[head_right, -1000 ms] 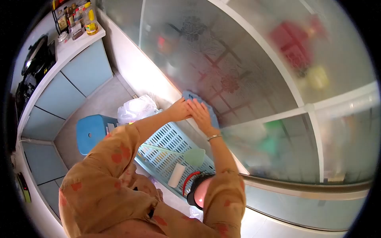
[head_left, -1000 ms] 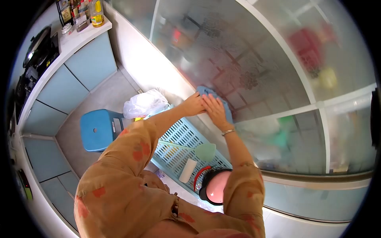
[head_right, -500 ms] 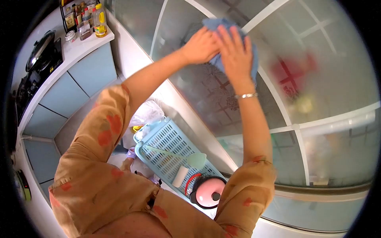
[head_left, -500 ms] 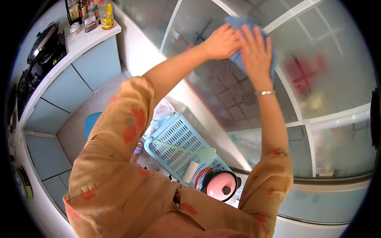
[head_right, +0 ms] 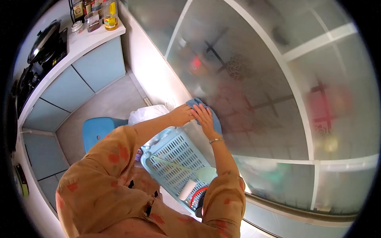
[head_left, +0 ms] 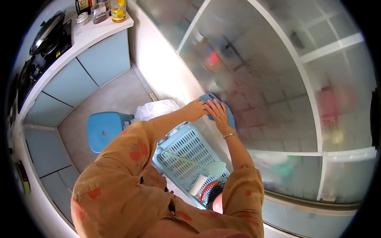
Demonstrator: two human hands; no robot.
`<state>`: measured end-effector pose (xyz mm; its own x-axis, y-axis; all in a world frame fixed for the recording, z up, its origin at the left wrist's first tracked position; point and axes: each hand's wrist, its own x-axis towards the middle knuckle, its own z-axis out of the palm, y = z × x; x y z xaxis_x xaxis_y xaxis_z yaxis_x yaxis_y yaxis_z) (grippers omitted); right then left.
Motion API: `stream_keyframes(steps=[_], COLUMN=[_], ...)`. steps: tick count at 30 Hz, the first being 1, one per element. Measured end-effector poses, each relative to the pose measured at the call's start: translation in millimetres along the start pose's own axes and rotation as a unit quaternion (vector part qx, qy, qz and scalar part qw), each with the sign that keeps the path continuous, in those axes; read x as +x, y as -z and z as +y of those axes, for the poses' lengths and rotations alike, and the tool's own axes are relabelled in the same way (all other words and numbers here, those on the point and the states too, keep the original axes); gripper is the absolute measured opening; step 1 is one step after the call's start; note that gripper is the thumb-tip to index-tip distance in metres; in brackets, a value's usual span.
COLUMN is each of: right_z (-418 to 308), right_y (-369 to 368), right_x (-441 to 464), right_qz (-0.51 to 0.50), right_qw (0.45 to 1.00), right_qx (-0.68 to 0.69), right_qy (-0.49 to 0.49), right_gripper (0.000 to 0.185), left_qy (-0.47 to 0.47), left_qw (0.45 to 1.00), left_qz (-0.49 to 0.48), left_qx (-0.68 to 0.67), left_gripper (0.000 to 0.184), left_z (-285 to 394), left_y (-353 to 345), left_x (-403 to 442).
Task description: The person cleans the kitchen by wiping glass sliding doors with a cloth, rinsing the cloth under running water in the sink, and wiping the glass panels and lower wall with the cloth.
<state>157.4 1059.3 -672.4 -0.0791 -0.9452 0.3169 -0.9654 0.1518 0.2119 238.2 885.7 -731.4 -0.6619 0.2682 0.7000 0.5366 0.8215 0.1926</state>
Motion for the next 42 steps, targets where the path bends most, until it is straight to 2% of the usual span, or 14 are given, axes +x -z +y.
stream_keyframes(steps=[2,3,5,11,14,18,23,26,28,29,31,34,38,42], right_z=[-0.8,1.8,15.3,72.7,73.8,69.5,44.1,41.9,34.2,28.0,13.3,3.0,-15.1,-26.9], right_y=[8.3,14.3,34.3,162.6,239.0,210.8,38.8,-93.6,-143.8,-149.9,-147.7,-131.7,-90.0,-53.0], right_x=[11.1,22.6,53.5,251.3,338.9,371.8,326.1,283.8,253.9,244.5,217.3,169.6,99.2,4.3], right_qz=[0.000,0.002,0.054,0.075,0.185,0.210,0.018,0.006,0.022,0.013,0.201,0.067,-0.022,-0.027], right_qw=[1.000,1.000,0.998,0.947,0.911,0.907,0.973,0.974,0.987,0.989,0.958,0.995,0.989,0.981], right_qx=[0.005,0.004,0.006,-0.312,-0.365,-0.357,-0.231,-0.227,-0.150,-0.149,0.198,0.073,-0.126,-0.138], right_qy=[-0.008,-0.004,0.008,0.006,-0.056,-0.081,-0.003,0.025,0.049,0.016,0.062,-0.026,-0.072,-0.131], right_gripper=[0.047,0.047,0.046,0.048,0.056,0.068,0.074,0.080,0.066,0.066,0.053,0.051,0.054,0.056], left_qy=[0.058,0.060,0.105,0.199,0.246,0.295,0.350,0.349,0.350,0.350,0.326,0.340,0.352,0.319], left_qw=[0.991,0.991,0.990,0.961,0.945,0.929,0.901,0.901,0.902,0.900,0.913,0.904,0.895,0.907], left_qz=[-0.108,-0.105,-0.021,0.126,0.134,0.126,0.100,0.081,0.073,0.075,0.064,0.005,-0.003,-0.007], left_qx=[-0.059,-0.056,-0.095,-0.142,-0.167,-0.185,-0.236,-0.243,-0.242,-0.247,-0.238,-0.260,-0.275,-0.275], left_gripper=[0.028,0.028,0.030,0.029,0.025,0.022,0.020,0.019,0.018,0.016,0.016,0.020,0.018,0.017], left_z=[-0.2,0.7,5.5,10.9,11.0,8.0,8.5,10.0,14.2,17.9,21.8,38.9,53.0,68.4], left_y=[19.3,33.5,60.0,178.4,204.7,212.5,204.5,199.6,199.4,198.9,198.3,203.6,203.8,196.6], left_x=[2.0,3.5,10.8,17.7,2.6,-24.4,-54.1,-68.4,-72.2,-72.2,-74.7,-70.7,-61.2,-49.0])
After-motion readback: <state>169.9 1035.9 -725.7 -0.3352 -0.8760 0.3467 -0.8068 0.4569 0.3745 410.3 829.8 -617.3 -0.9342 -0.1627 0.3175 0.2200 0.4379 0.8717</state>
